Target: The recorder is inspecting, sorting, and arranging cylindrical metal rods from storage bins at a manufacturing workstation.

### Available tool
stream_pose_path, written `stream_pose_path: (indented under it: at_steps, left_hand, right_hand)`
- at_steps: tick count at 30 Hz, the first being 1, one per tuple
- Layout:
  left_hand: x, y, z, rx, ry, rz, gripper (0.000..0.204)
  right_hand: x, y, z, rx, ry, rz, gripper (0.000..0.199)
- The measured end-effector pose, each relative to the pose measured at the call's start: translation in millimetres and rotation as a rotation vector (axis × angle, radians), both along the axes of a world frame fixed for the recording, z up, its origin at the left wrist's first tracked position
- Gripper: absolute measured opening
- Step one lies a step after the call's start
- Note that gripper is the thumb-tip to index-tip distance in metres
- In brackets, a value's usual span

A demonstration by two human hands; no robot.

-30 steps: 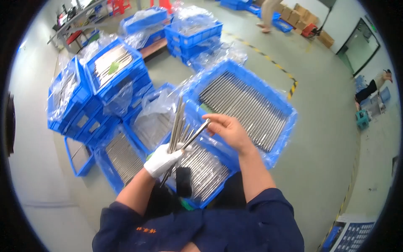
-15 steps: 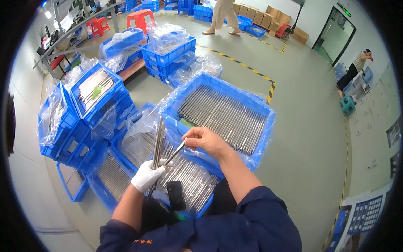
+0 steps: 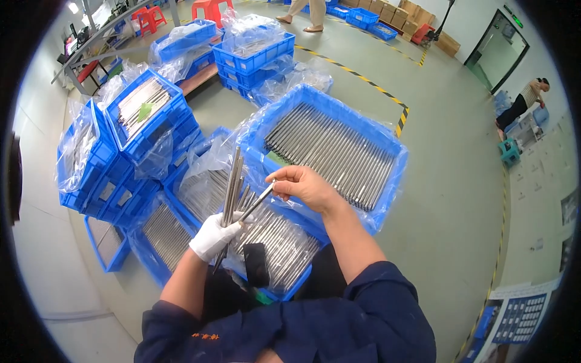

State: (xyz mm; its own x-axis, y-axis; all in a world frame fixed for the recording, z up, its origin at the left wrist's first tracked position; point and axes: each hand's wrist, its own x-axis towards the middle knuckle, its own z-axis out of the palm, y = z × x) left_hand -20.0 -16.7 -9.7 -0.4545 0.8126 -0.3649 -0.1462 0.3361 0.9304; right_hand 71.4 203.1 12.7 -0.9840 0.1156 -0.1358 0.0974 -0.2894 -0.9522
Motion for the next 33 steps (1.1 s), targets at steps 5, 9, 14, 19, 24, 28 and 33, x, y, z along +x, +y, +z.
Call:
stream_pose_path:
  at_steps: [5, 9, 14, 19, 24, 28, 33]
  left_hand:
    - [8.1, -1.9, 7.3, 0.003, -0.018, 0.041, 0.023]
    - [6.4, 1.0, -1.8, -0.014, 0.018, 0.055, 0.023]
    - [2.7, -4.6, -7.0, 0.066, 0.072, 0.067, 0.024]
    - [2.9, -1.2, 8.7, 0.054, -0.054, 0.055, 0.025]
    - [7.6, 4.8, 2.2, 0.004, -0.086, 0.078, 0.026]
    - [8.3, 4.0, 5.6, -0.019, -0.177, 0.127, 0.028]
    - [5.0, 3.8, 5.6, 0.047, -0.245, 0.099, 0.029]
  right_hand:
    - [7.0, -10.5, 10.0, 0.242, -0.034, -0.085, 0.023]
    - [8.3, -15.4, 7.6, 0.222, 0.002, -0.187, 0.021]
    - [6.3, -5.9, 1.5, 0.242, 0.010, -0.091, 0.022]
    - [3.3, -14.6, 13.4, 0.154, -0.001, -0.066, 0.020]
    - [-2.6, -48.9, -25.2, -0.067, -0.061, -0.038, 0.020]
    - [-4.2, -62.8, -24.1, 0.033, -0.054, -0.063, 0.018]
    - [-7.3, -42.3, -28.1, 0.070, -0.004, -0.218, 0.017]
